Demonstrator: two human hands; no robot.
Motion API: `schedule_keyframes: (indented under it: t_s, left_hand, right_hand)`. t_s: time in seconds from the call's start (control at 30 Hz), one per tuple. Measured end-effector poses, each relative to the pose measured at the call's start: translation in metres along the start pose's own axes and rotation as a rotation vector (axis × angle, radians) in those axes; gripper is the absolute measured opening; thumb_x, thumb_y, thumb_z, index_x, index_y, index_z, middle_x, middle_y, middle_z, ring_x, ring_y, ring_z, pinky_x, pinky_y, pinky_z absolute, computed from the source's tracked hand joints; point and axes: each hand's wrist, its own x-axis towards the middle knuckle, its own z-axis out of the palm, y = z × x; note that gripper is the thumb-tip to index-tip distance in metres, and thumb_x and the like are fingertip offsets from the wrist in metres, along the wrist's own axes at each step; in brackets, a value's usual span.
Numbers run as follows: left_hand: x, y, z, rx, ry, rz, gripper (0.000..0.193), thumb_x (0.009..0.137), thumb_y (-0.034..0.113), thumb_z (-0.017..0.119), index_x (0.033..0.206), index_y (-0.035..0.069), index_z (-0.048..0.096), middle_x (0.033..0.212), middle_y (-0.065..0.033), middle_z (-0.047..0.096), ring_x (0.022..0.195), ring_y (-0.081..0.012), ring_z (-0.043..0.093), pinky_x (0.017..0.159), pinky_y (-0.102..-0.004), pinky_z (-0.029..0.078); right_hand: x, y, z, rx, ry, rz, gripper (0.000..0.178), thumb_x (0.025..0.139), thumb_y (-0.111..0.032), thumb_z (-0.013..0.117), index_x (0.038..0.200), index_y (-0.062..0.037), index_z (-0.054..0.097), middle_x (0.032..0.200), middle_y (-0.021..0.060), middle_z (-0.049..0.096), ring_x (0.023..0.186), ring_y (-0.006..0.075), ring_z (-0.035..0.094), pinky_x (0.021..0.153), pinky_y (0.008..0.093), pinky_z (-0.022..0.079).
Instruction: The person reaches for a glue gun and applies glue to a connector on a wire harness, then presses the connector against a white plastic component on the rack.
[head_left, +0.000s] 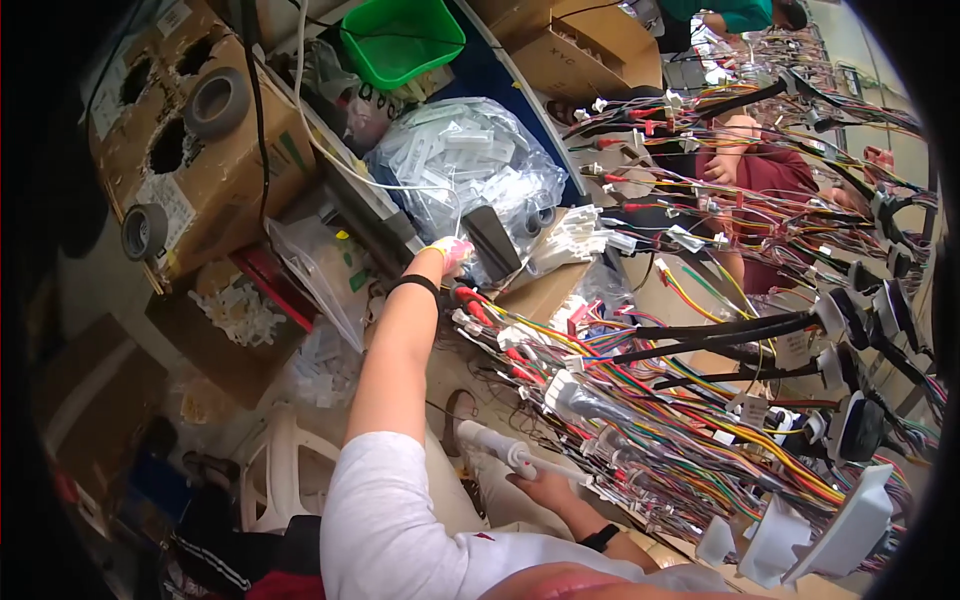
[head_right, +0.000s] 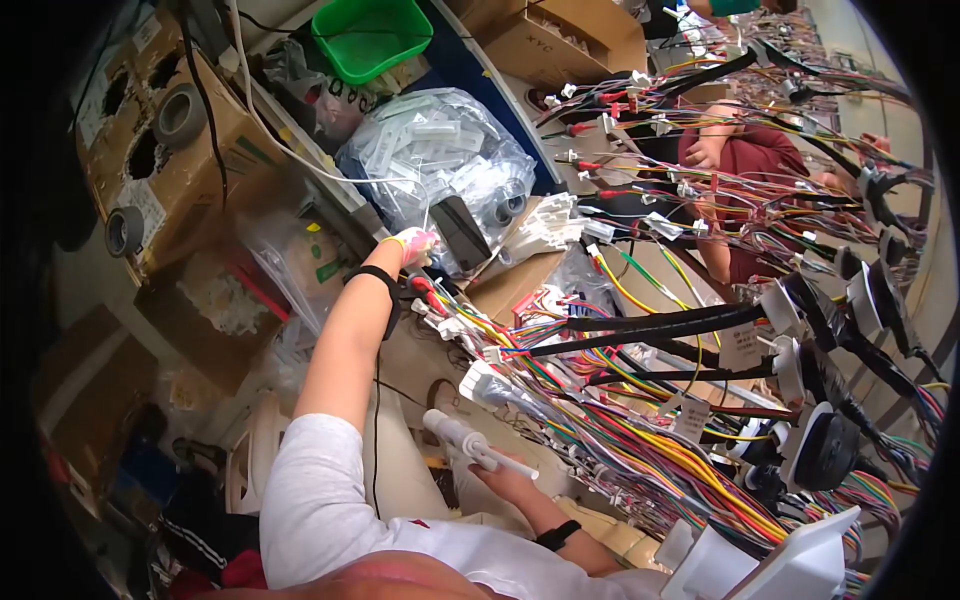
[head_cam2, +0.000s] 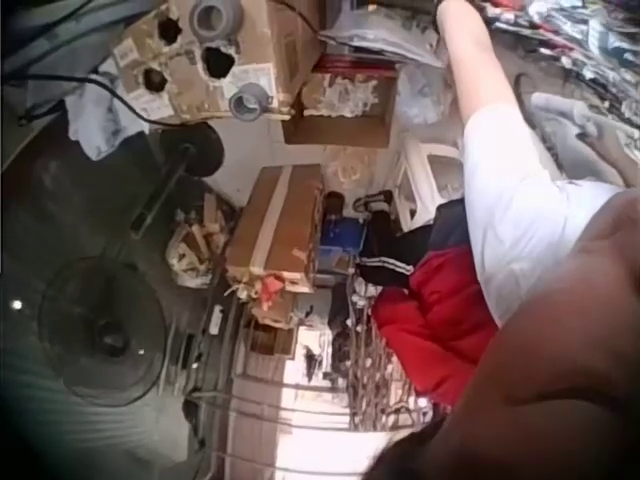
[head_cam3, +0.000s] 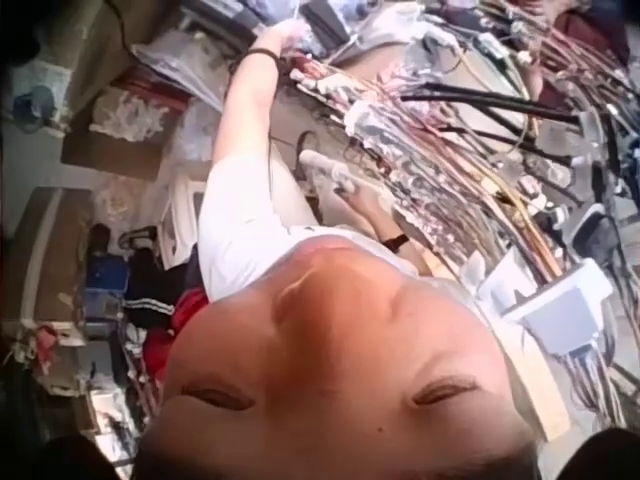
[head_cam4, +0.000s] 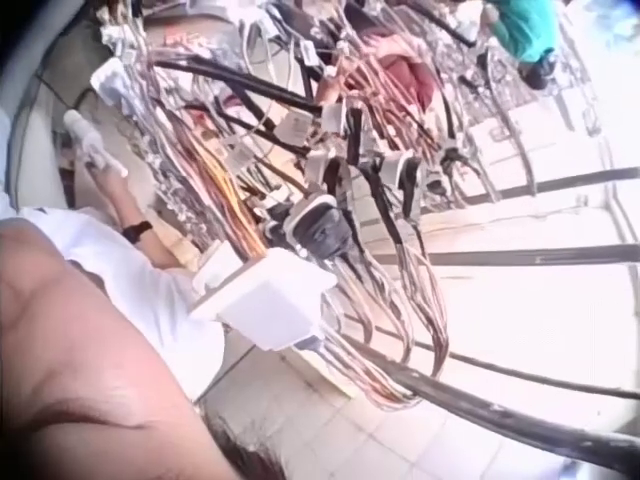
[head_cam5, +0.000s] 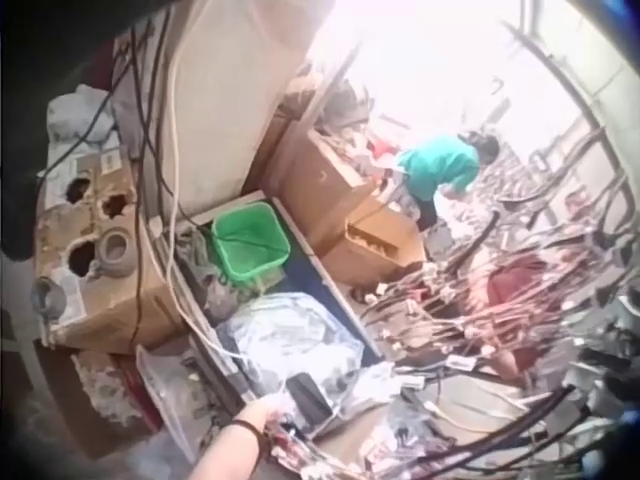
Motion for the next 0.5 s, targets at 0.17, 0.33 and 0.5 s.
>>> schedule_keyframes:
  t_s: [0.17,0.33,0.5]
  left_hand:
    - [-0.009,0.004,-0.007,-0.214,-0.001,-0.078,0.019,0.081,0.02,0.055,0.094,0.009,0.063,0.084,-0.0141,0.066,0.076,-0.0291,0.063,0.064,-0.0378,0.049]
    - [0.006,0.012,-0.038,-0.3,0.224,0.217,0.008,0.082,0.011,0.054,0.074,0.009,0.057,0.064,0.0006,0.056,0.056,-0.0104,0.053,0.049,-0.0256,0.04]
    - [0.012,-0.002,-0.054,0.079,0.341,0.145,0.017,0.073,0.008,0.055,0.087,0.009,0.064,0.084,-0.0146,0.065,0.078,-0.0296,0.065,0.066,-0.0376,0.051]
  right_hand:
    - [0.003,0.011,0.01,-0.058,-0.016,0.034,0.049,0.077,-0.048,0.066,0.112,-0.0138,0.061,0.1,0.0156,0.065,0.094,0.0327,0.062,0.079,0.0388,0.048]
    - [-0.001,0.002,0.009,-0.07,-0.01,-0.007,0.05,0.078,-0.049,0.065,0.113,-0.0139,0.061,0.102,0.0161,0.065,0.095,0.0331,0.061,0.081,0.0391,0.047]
    - [-0.004,-0.01,0.003,-0.043,-0.082,0.038,0.049,0.079,-0.046,0.064,0.119,-0.0188,0.058,0.108,0.0152,0.062,0.098,0.033,0.06,0.081,0.0396,0.048]
